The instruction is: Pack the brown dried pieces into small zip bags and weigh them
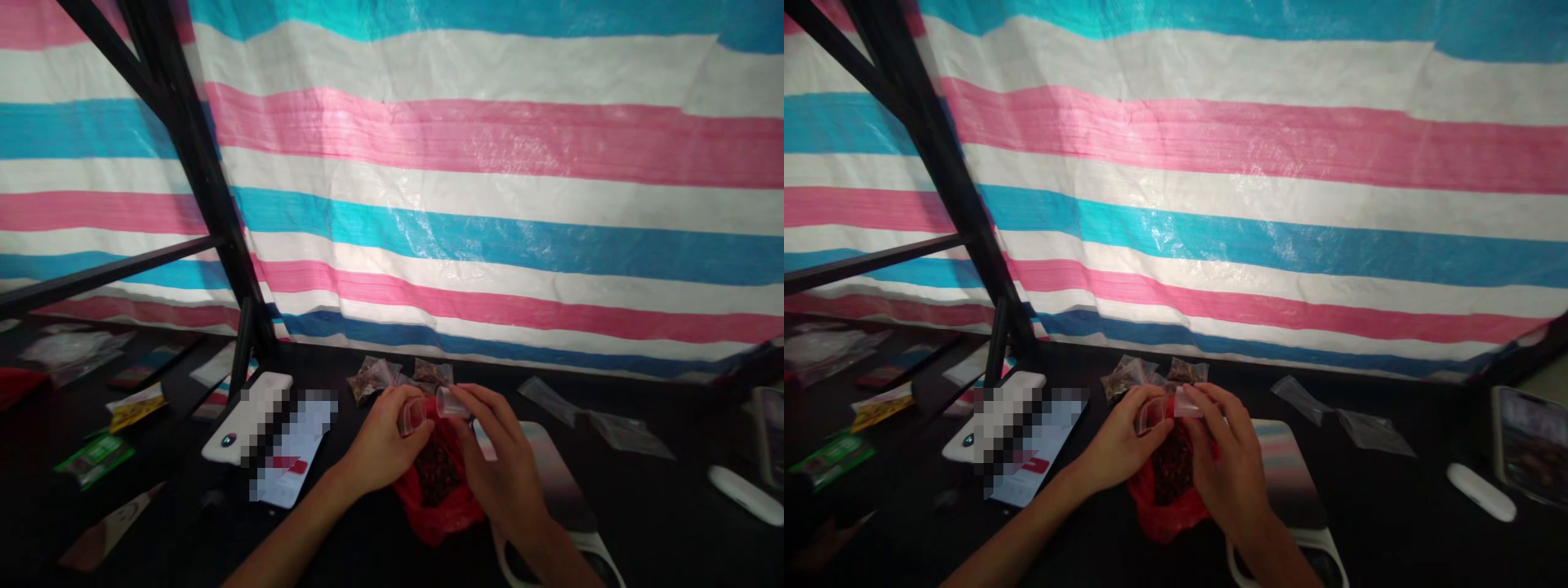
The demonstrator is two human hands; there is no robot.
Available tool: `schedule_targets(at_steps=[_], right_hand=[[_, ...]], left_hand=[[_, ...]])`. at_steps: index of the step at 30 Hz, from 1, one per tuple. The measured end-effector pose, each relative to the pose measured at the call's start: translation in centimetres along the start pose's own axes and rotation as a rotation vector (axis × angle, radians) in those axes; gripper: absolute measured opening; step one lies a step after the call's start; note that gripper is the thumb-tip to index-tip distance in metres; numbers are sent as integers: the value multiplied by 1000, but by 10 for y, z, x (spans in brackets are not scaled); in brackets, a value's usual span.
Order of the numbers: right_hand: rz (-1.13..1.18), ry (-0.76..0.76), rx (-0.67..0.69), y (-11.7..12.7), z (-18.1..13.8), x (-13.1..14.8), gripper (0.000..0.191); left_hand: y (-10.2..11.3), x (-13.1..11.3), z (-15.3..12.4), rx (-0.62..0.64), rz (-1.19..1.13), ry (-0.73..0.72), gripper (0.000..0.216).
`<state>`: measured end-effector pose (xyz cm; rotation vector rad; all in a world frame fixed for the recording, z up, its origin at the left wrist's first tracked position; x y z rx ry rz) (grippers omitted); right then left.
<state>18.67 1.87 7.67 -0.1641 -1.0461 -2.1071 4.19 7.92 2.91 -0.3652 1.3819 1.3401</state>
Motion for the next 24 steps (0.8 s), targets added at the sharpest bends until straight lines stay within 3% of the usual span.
schedule_targets(at_steps=[2,4,8,11,14,17,24], right_hand=[[-18,-61,41,0,3,-6,34],[-39,-74,195,-13,7,-9,32],[-61,-104,530,-47,-2,-15,37],[-52,-147,623,-59,-10,-20,39],[-10,-188,586,-55,-8,-26,42],[9,-167,438,-36,1,-25,42],[-202,66,167,1,7,6,44]], left_hand=[[9,4,-1,-43,27,40,13],[15,10,-1,-44,73,97,15],[0,32,-3,159,33,223,23],[-6,38,-3,211,-61,222,24],[-2,32,0,151,-105,156,27],[7,18,3,73,-173,68,26],[23,-2,0,-52,-115,1,19]])
Point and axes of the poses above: each hand's wrist, its own z-axis towards the middle knuckle, its own y-axis out of the back of the hand, x = y × z, the point moved 10 cm from there along z, towards the middle knuckle, and after that the axes turned 10 degrees about x, right-handed, at the moved point
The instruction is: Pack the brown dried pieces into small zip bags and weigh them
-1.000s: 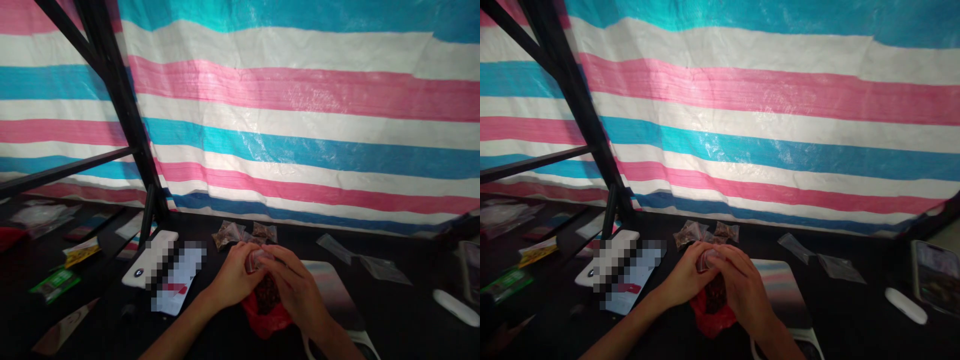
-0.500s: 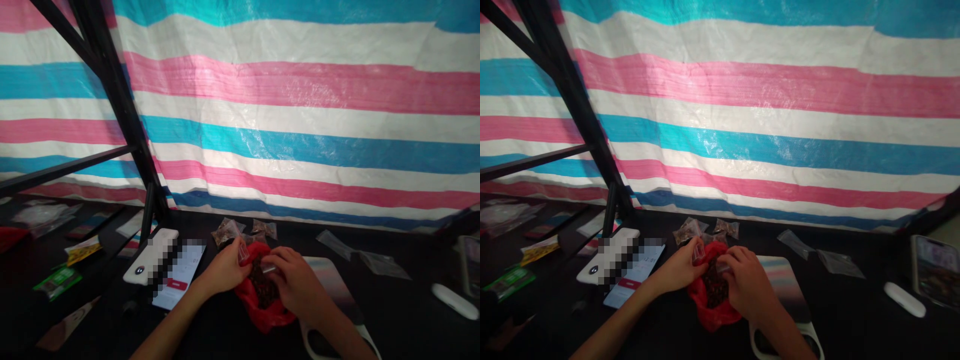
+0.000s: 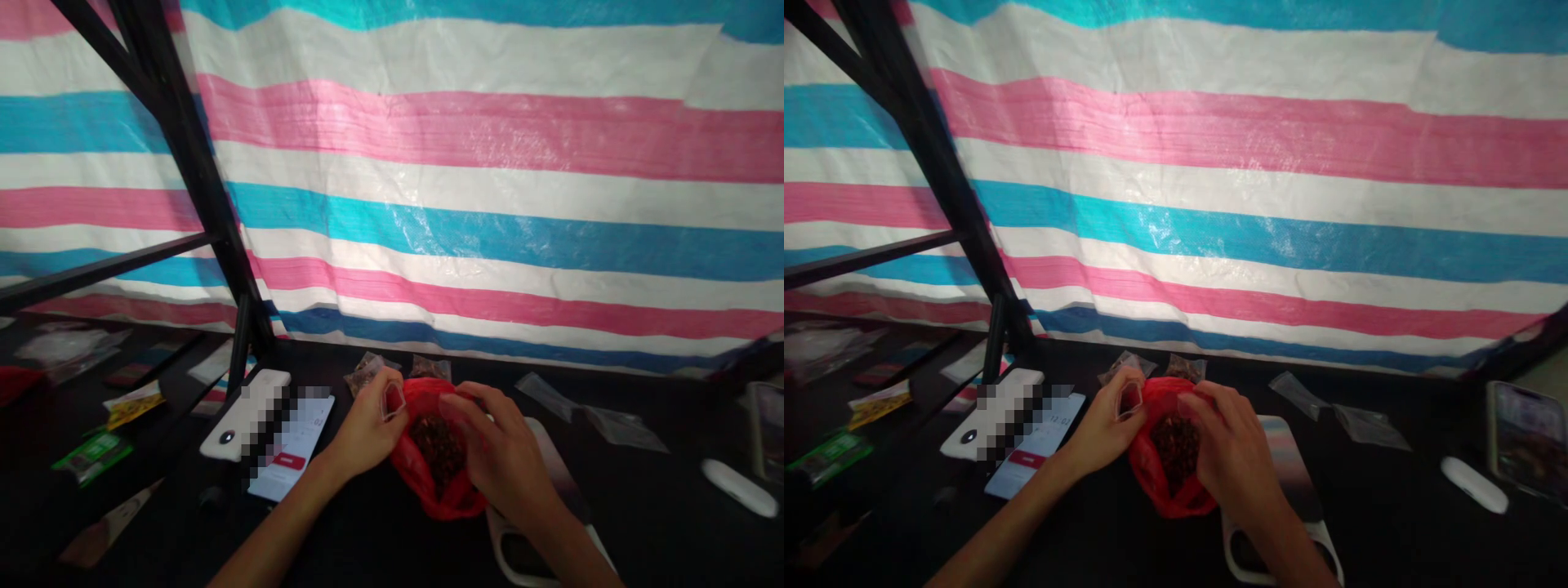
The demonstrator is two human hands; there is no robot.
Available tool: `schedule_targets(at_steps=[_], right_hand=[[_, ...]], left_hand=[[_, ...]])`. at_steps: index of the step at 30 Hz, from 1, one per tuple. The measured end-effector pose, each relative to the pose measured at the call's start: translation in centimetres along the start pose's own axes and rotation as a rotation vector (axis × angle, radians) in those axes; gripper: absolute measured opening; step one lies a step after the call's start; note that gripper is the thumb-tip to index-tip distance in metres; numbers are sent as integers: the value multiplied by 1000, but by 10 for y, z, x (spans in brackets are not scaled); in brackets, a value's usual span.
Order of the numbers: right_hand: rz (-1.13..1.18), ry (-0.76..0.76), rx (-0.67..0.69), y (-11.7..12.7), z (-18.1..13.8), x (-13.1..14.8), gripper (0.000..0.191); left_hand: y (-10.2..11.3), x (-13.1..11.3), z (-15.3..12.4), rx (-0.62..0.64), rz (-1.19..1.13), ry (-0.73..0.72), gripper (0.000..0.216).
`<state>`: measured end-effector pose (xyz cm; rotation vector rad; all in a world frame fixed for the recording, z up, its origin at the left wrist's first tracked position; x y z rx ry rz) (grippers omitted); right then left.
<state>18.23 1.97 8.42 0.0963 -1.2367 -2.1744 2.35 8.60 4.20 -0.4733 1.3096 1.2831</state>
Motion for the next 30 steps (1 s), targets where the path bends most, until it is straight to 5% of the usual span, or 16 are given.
schedule_targets(at_steps=[4,9,12,18,30], right_hand=[[-72,42,10,-2,-1,13,47],[-61,-49,374,-51,-3,5,54],[-58,-134,484,-68,-7,-6,49],[13,-183,504,-72,-11,-14,54],[57,-158,562,-75,-10,-4,42]], left_hand=[[-1,5,0,12,11,16,21],[-11,28,3,63,-50,116,26],[-13,37,3,59,-85,155,27],[-26,50,0,67,-306,256,22],[-21,60,-4,-159,-564,295,22]])
Point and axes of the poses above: each hand's wrist, its own z-axis towards the middle knuckle, its own y-axis out of the back of the hand, x = y × z, the point moved 10 cm from there along z, towards the middle knuckle, and after that the axes turned 10 degrees about x, right-handed, at the moved point
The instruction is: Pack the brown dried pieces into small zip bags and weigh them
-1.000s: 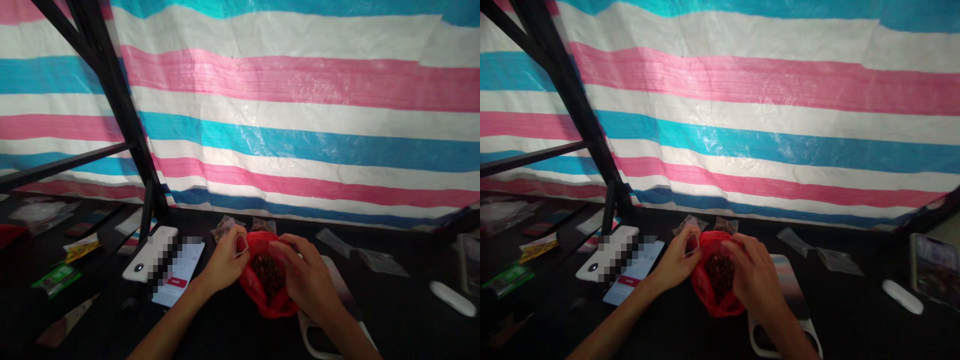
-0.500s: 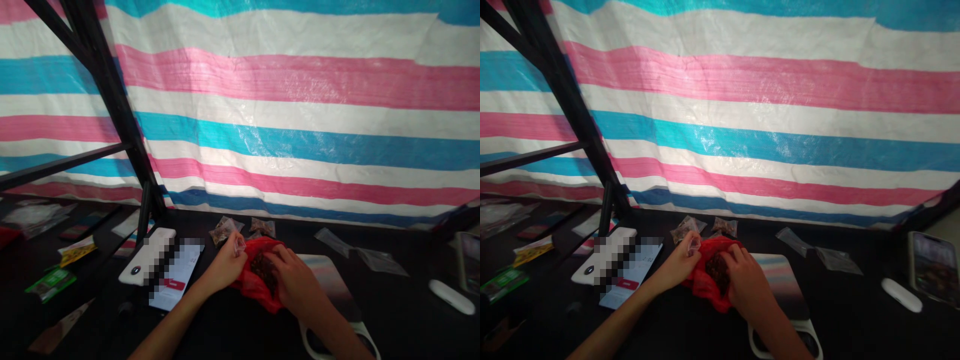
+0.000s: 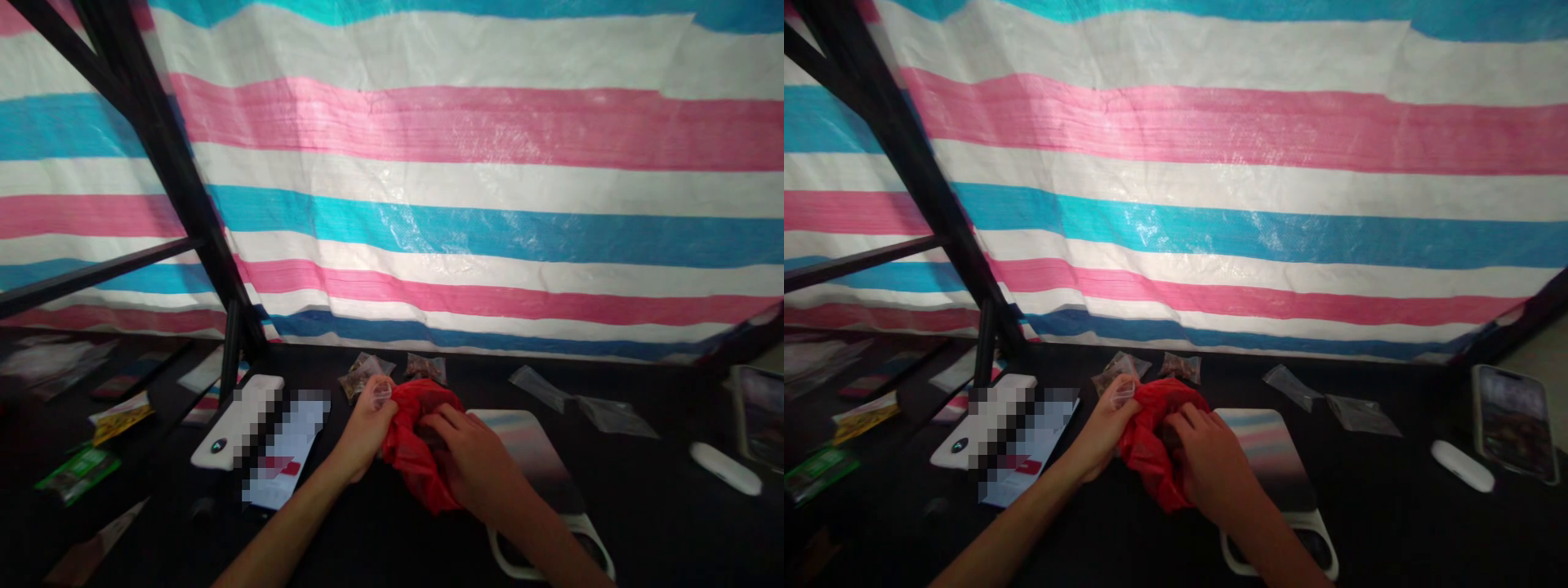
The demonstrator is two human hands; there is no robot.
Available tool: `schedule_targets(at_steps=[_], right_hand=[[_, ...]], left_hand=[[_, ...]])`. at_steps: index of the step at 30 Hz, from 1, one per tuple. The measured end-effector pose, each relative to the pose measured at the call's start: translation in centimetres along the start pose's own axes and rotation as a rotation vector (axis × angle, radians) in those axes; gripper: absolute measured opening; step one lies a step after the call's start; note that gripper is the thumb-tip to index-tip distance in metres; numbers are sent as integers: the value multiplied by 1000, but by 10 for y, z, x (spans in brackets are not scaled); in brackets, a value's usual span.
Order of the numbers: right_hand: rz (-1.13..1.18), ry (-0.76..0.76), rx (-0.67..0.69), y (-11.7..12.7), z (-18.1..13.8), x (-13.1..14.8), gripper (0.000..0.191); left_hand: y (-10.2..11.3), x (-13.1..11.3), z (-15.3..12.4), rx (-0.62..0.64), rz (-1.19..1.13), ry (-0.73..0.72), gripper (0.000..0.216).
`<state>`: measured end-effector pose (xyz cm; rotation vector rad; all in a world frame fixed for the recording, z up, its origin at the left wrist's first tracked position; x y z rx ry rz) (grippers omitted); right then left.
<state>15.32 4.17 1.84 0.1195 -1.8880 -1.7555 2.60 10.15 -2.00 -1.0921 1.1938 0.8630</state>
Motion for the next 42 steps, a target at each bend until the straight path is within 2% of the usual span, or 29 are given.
schedule_targets(at_steps=[3,6,10,14,17,22,27,32,36,42], right_hand=[[101,-33,-18,-3,0,-3,41],[300,-63,-72,-5,1,-10,42],[537,-14,-181,-2,1,-15,51],[660,-6,-171,-5,3,-17,44],[731,-28,-184,-1,3,-22,38],[813,7,-271,21,2,-26,33],[618,72,-399,42,-7,-15,35],[344,259,-447,37,-15,14,39],[222,339,-475,34,-19,21,41],[150,344,-518,40,-19,20,39]], left_hand=[[-3,-2,-2,10,29,6,22],[-3,-9,-2,9,108,-34,22],[-6,-17,1,65,175,-109,21],[-7,-14,4,95,183,-119,22],[-6,-28,-1,68,320,-208,20],[-9,-56,-11,56,573,-339,18],[-23,-55,-14,162,730,-354,11],[-38,-47,-19,270,803,-349,22],[-42,-47,-21,293,769,-355,21],[-39,-44,-19,272,712,-342,24]])
Point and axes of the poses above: each hand's wrist, its own z-axis towards the middle knuckle, its own y-axis out of the back of the hand, x = y × z, the point moved 10 cm from there along z, towards the middle knuckle, and after that the axes turned 10 degrees about x, right-handed, at the moved point
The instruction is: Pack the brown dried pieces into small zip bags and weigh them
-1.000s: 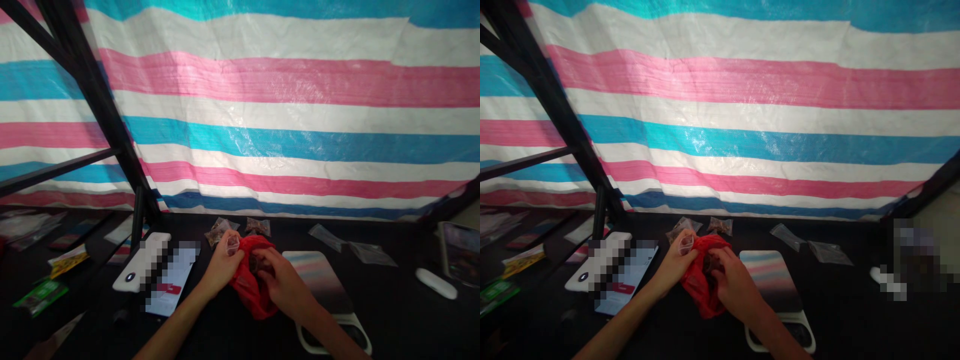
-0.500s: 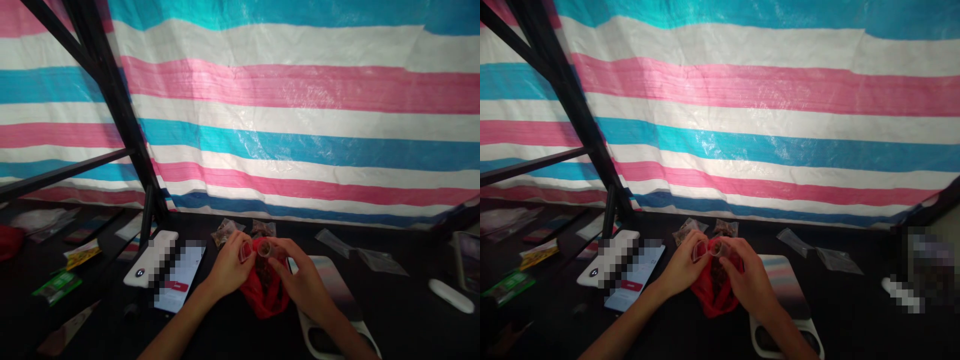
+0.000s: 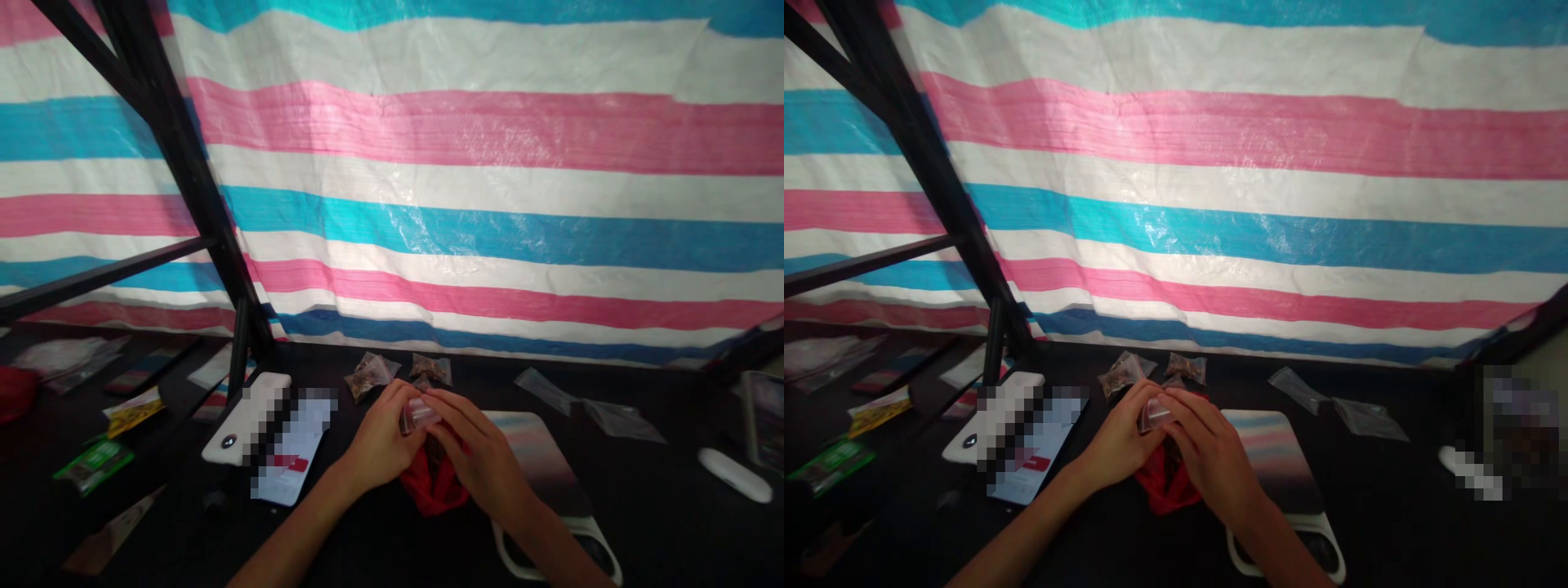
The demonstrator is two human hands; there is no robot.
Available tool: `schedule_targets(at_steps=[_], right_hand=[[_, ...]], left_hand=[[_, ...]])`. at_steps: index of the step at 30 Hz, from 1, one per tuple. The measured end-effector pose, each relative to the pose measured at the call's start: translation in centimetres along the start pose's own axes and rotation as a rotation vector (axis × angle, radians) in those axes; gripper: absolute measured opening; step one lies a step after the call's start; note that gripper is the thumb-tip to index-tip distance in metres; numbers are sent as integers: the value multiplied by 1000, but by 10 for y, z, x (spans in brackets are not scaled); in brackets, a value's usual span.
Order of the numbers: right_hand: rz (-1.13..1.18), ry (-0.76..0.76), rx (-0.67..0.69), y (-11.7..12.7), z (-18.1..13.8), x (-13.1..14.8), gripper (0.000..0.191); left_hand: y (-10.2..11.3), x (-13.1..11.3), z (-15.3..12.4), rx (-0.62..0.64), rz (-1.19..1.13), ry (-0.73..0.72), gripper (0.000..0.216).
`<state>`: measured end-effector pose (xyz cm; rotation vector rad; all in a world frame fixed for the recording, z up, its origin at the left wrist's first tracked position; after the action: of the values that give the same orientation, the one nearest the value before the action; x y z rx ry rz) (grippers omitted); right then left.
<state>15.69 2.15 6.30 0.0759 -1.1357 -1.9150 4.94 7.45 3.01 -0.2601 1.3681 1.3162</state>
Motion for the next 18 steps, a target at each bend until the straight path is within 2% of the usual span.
schedule_targets(at_steps=[6,10,13,16,18], right_hand=[[17,-155,-47,12,1,-12,31],[-34,-243,141,0,2,-28,27],[-71,-305,201,-2,0,-39,27],[-14,-406,244,-7,-5,-50,25],[36,-444,244,-9,-7,-52,24]], left_hand=[[5,1,-1,-45,67,45,11],[20,9,-2,-156,187,121,6],[34,15,-2,-218,258,160,3],[47,10,-2,-202,345,183,5],[51,-4,-5,-161,437,192,6]])
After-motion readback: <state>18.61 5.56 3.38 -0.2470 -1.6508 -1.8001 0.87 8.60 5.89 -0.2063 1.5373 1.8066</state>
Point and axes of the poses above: each hand's wrist, its own z-axis towards the middle knuckle, its own y-axis out of the back of the hand, x = y × z, the point moved 10 cm from there along z, towards the middle knuckle, and after that the axes turned 10 degrees about x, right-handed, at the moved point
